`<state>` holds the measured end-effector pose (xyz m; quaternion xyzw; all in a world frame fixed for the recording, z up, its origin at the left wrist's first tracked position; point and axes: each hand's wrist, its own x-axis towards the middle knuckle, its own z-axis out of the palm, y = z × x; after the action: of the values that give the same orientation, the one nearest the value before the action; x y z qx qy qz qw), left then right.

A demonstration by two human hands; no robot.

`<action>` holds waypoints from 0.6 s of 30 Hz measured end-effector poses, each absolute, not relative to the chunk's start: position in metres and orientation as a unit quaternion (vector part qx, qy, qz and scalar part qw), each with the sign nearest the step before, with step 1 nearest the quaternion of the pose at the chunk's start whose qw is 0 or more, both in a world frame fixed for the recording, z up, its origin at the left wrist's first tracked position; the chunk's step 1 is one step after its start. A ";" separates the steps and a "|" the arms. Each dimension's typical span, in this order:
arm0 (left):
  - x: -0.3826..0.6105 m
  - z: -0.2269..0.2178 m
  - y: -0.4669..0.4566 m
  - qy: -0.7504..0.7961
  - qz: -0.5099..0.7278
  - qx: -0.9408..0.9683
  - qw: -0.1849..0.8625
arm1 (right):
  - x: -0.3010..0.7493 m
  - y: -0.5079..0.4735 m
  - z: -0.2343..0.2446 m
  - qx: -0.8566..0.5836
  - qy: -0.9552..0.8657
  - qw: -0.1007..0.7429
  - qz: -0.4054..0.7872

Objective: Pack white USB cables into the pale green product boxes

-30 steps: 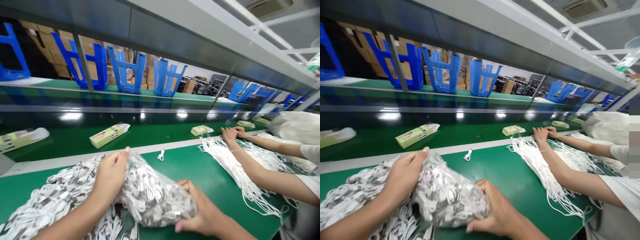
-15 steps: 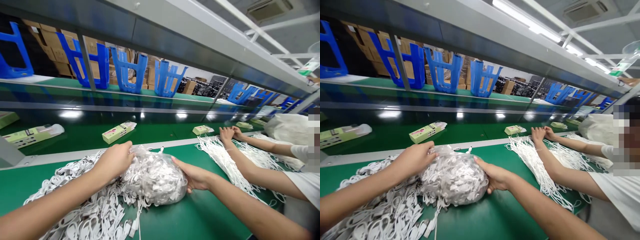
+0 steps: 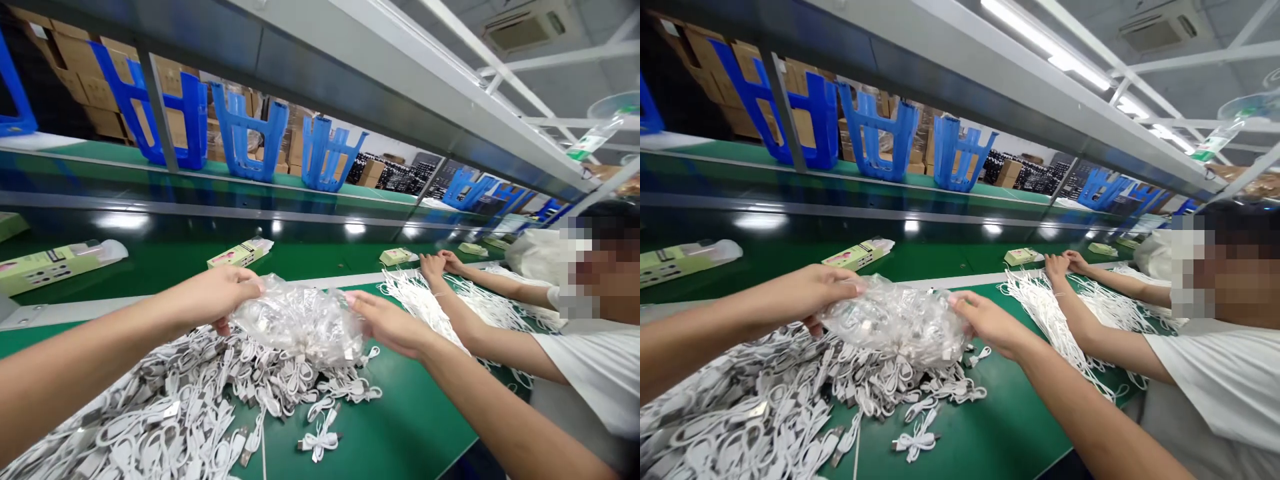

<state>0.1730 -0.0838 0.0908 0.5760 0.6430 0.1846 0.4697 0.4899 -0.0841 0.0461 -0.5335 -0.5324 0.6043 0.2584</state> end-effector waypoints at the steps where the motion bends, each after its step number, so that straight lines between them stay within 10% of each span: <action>1: 0.173 0.087 -0.086 0.637 0.185 0.580 0.474 | 0.489 -0.082 0.044 -0.525 -0.512 0.275 0.621; 14: 0.185 0.070 -0.092 0.622 0.239 0.560 0.493 | 0.488 -0.061 0.066 -0.561 -0.546 0.392 0.484; 18: 0.182 0.063 -0.092 0.630 0.247 0.544 0.496 | 0.498 -0.060 0.062 -0.574 -0.519 0.267 0.575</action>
<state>0.1819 -0.0925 0.0633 0.5441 0.6300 0.2475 0.4959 0.4981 -0.0597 0.0623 -0.5737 -0.5194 0.5745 0.2665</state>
